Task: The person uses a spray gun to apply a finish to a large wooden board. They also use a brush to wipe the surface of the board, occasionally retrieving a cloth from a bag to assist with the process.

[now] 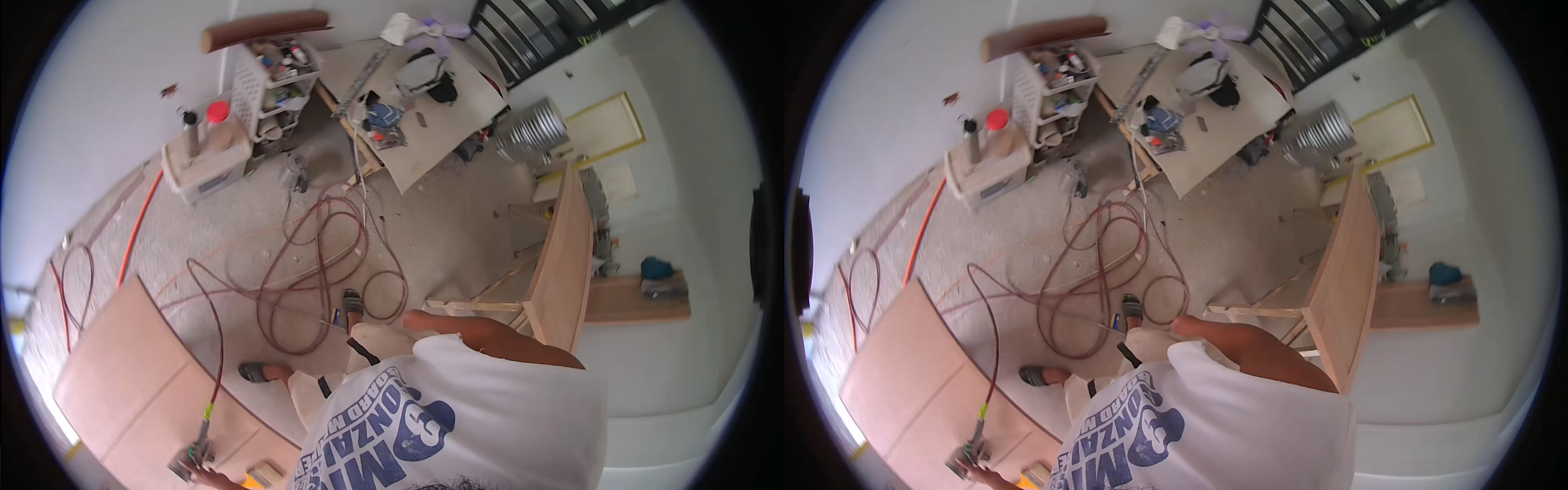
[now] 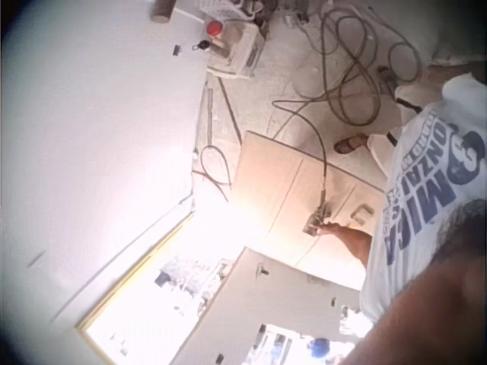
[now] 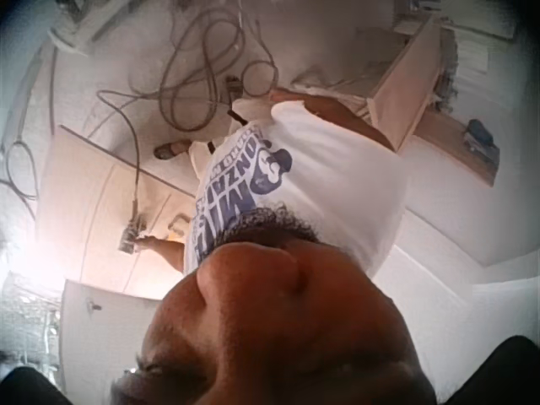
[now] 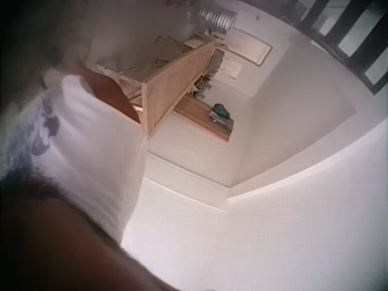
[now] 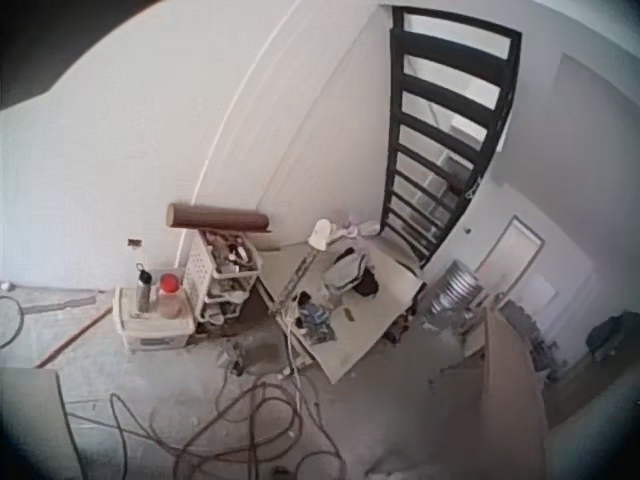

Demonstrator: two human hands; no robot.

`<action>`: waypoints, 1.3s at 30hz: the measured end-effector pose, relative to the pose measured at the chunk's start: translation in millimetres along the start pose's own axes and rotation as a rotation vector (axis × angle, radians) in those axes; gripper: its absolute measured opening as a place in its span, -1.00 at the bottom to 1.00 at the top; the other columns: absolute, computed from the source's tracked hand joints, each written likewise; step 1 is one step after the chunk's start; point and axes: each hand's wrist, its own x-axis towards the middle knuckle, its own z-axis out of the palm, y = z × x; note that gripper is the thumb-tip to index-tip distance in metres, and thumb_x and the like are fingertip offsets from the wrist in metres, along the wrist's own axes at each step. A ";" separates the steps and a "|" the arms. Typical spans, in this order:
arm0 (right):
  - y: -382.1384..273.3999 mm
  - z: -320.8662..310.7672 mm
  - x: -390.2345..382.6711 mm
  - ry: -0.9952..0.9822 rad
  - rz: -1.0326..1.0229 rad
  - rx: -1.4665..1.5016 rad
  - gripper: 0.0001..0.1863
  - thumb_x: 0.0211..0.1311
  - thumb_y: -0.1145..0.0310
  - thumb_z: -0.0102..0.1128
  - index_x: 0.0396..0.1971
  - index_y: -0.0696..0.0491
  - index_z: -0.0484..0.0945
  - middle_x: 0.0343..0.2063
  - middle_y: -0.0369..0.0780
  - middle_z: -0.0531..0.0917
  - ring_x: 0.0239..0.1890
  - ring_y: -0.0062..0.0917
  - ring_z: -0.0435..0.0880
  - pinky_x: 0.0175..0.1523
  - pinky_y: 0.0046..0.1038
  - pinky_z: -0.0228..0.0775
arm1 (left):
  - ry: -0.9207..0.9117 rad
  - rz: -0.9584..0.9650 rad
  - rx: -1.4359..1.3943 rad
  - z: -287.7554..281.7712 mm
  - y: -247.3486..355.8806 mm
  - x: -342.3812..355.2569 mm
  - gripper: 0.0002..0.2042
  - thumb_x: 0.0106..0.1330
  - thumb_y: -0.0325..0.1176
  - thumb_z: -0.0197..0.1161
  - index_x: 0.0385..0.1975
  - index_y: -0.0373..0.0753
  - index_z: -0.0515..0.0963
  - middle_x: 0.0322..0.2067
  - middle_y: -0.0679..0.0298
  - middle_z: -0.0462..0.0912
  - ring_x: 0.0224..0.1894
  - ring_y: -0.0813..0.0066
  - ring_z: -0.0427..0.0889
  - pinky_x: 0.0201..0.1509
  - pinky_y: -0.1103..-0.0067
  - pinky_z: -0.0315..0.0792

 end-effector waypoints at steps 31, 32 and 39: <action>617.4 -315.2 3.4 0.455 0.200 1.347 -0.67 0.40 0.32 0.13 0.08 0.12 0.57 -0.27 -0.26 0.69 -0.26 -0.57 0.63 -0.16 -0.45 0.50 | -1.143 0.023 0.816 963.2 25.9 -821.8 -0.73 0.34 -0.05 0.11 -0.02 0.10 0.50 -0.20 0.47 0.54 -0.32 0.53 0.50 -0.28 0.41 0.31; 646.2 -324.3 12.0 0.485 0.223 1.376 -0.69 0.40 0.29 0.15 0.02 0.13 0.60 -0.31 -0.25 0.69 -0.30 -0.56 0.63 -0.18 -0.42 0.50 | -1.126 -0.028 0.841 975.8 11.2 -832.5 -0.73 0.34 -0.04 0.12 -0.02 0.10 0.50 -0.20 0.47 0.54 -0.30 0.51 0.51 -0.26 0.38 0.31; 877.8 -584.1 109.1 0.618 0.183 0.823 -0.71 0.43 0.21 0.12 -0.18 0.15 0.60 -0.31 -0.11 0.68 -0.21 -0.36 0.66 -0.08 -0.28 0.47 | -1.322 0.509 0.702 1090.0 -38.0 -962.3 -0.71 0.27 -0.40 0.20 -0.04 -0.35 0.59 -0.13 0.10 0.66 -0.23 0.27 0.70 -0.25 0.41 0.64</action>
